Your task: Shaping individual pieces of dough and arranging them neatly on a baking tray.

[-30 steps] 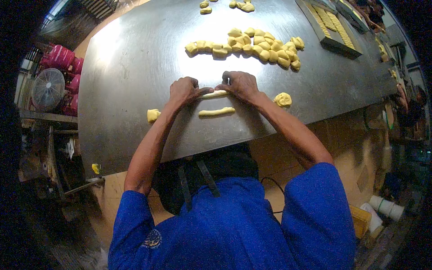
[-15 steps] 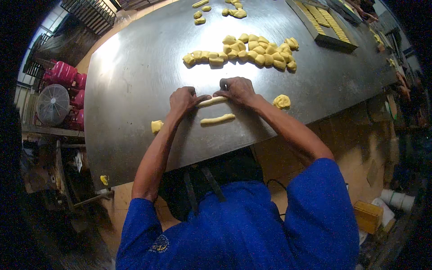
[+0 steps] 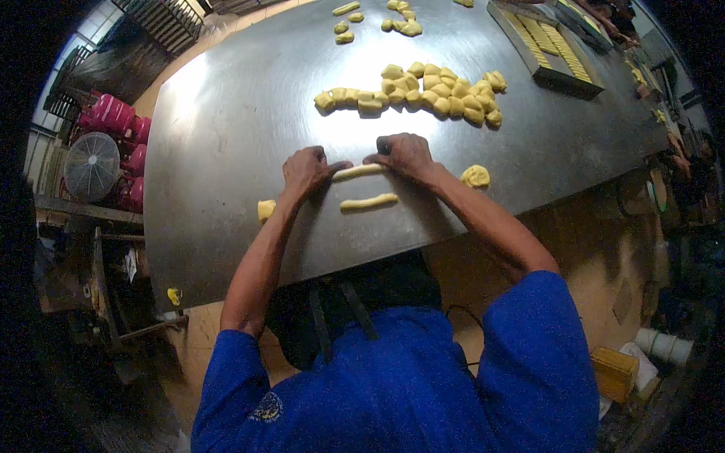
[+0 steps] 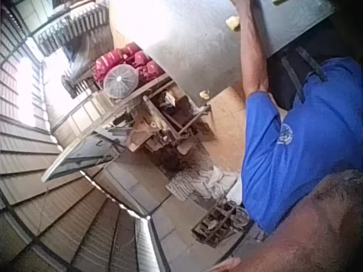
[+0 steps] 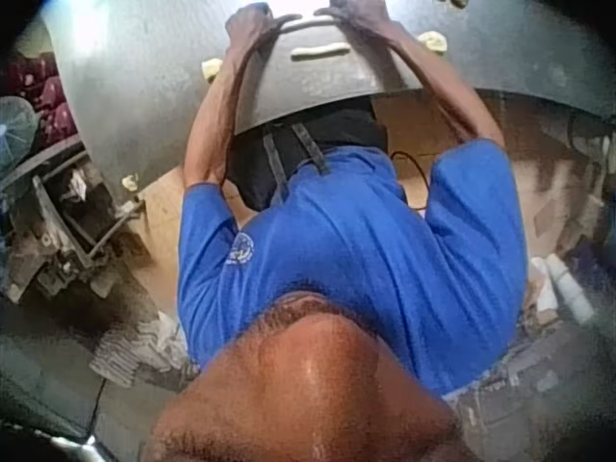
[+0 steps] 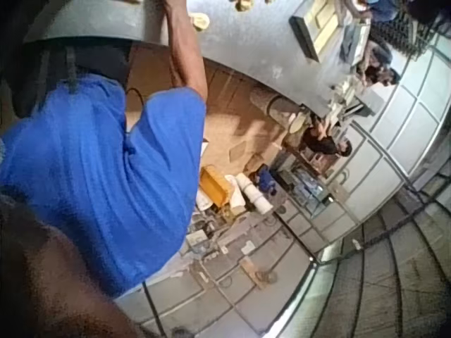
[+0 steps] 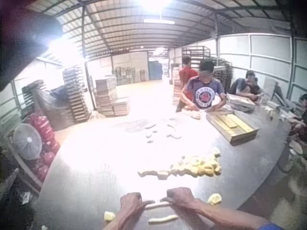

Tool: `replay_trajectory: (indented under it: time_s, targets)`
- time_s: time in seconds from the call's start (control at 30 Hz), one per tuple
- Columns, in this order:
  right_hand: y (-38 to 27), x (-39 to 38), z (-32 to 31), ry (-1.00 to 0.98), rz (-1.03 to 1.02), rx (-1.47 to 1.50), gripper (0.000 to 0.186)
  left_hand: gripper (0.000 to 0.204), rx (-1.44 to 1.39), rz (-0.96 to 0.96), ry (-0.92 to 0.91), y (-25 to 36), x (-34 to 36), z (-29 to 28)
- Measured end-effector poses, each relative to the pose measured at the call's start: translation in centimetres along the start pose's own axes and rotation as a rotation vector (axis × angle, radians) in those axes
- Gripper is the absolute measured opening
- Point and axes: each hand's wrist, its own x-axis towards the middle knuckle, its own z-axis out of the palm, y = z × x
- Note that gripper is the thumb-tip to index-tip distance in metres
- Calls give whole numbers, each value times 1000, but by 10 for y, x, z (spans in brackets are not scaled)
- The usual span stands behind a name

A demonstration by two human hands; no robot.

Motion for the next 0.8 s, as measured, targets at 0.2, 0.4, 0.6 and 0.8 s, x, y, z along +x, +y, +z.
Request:
replay_trajectory:
  time_s: [0.2,0.4,0.6,0.8]
  targets:
    - [2,-12,-14,-247,161,182,57,80,-104,-39,-213,-23,-14,-6]
    - [-8,-57,2,-16,55,-70,60,78,70,92,-39,3,-47,13]
    - [-11,-56,6,1,105,-14,51,69,-37,53,59,-2,-59,17]
    - [-8,-51,-2,-50,156,137,41,54,-3,38,-38,-3,-58,14]
